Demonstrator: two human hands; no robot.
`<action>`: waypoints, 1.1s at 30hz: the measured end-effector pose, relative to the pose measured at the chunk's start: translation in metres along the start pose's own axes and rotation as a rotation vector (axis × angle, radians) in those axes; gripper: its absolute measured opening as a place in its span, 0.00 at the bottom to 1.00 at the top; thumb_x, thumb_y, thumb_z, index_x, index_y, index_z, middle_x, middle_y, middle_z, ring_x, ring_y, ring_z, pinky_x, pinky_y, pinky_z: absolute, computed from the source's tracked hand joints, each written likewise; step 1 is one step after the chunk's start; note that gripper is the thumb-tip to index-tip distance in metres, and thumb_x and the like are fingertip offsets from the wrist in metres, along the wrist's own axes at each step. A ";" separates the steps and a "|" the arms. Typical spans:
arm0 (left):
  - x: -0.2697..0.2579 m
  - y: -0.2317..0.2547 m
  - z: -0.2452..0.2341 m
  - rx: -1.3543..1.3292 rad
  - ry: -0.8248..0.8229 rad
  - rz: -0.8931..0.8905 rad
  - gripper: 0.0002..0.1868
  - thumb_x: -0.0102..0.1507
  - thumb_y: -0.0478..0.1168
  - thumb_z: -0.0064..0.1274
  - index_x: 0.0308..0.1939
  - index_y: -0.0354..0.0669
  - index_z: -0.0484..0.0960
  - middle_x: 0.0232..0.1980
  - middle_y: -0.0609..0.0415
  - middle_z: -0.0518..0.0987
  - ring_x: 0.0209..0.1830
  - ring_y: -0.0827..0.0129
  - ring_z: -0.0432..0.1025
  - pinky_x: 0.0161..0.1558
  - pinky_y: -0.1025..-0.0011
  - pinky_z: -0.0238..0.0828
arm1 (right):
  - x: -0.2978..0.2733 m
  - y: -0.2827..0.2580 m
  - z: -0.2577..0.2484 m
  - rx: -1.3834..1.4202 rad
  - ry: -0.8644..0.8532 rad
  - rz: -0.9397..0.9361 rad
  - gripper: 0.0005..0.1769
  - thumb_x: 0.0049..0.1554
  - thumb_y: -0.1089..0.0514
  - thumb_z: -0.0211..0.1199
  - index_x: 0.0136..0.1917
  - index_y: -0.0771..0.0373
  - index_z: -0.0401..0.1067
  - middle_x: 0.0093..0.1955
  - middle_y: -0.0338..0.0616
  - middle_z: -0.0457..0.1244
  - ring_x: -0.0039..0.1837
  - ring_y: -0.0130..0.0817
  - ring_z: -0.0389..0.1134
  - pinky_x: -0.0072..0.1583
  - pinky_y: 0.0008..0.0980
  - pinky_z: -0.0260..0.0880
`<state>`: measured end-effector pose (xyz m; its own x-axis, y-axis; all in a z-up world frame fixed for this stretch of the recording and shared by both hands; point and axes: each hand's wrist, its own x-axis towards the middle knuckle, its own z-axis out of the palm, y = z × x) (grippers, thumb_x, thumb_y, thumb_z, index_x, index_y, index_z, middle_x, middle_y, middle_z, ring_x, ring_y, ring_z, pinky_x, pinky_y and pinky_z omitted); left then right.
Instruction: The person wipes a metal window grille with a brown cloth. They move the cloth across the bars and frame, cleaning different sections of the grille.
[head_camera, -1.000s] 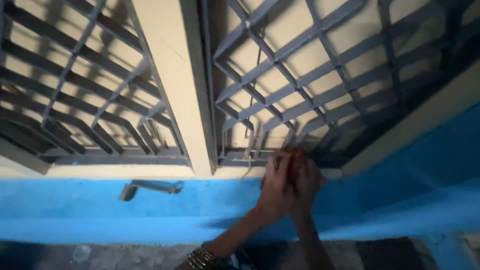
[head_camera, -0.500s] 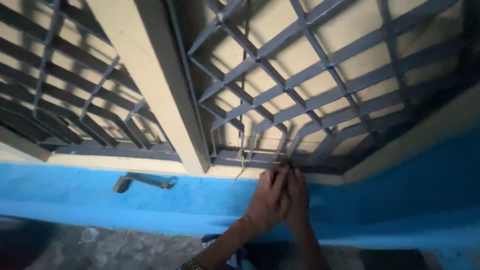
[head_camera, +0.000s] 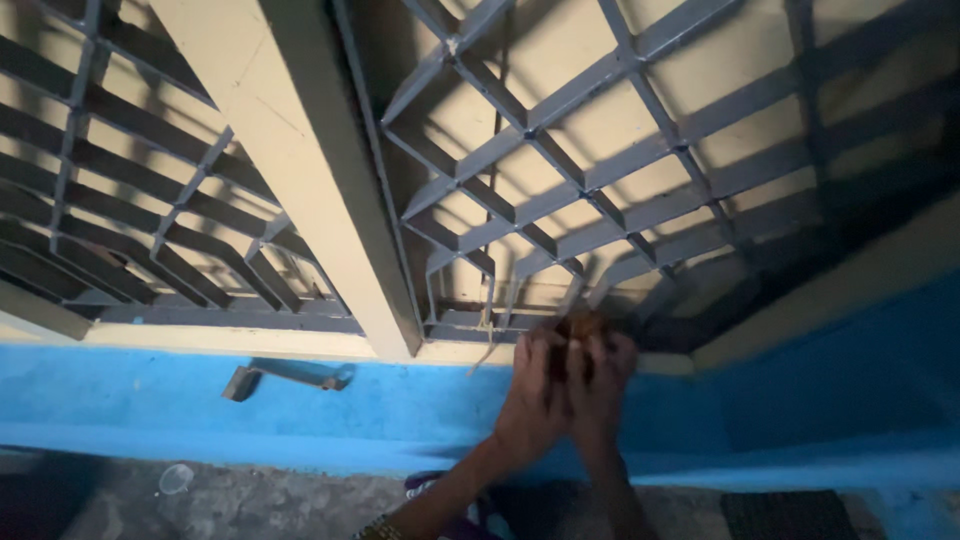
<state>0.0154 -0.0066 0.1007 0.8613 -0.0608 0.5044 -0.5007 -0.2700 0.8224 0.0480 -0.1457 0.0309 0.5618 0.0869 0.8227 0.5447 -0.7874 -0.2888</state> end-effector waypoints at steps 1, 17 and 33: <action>0.001 -0.003 -0.001 -0.001 0.006 0.010 0.27 0.62 0.31 0.44 0.66 0.36 0.64 0.61 0.32 0.66 0.60 0.36 0.62 0.62 0.50 0.64 | 0.002 -0.004 0.010 0.127 -0.055 0.224 0.22 0.68 0.54 0.56 0.73 0.60 0.62 0.67 0.53 0.55 0.66 0.51 0.60 0.65 0.52 0.64; -0.009 -0.037 0.010 0.278 -0.397 -0.060 0.39 0.61 0.36 0.51 0.77 0.43 0.60 0.67 0.26 0.62 0.61 0.32 0.63 0.61 0.45 0.63 | 0.007 -0.015 0.004 0.153 -0.235 0.289 0.21 0.61 0.50 0.57 0.65 0.58 0.69 0.56 0.58 0.61 0.57 0.54 0.65 0.53 0.48 0.68; 0.044 -0.036 -0.017 0.804 -0.295 0.311 0.48 0.55 0.31 0.51 0.78 0.23 0.48 0.82 0.35 0.49 0.83 0.44 0.43 0.78 0.57 0.42 | 0.047 -0.023 -0.021 -0.522 -0.392 0.273 0.46 0.41 0.61 0.69 0.74 0.60 0.62 0.75 0.52 0.55 0.67 0.58 0.57 0.62 0.58 0.62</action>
<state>0.0701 0.0169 0.0975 0.7399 -0.4568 0.4939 -0.5985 -0.7822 0.1731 0.0484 -0.1362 0.0864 0.8723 -0.0194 0.4885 0.0377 -0.9936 -0.1066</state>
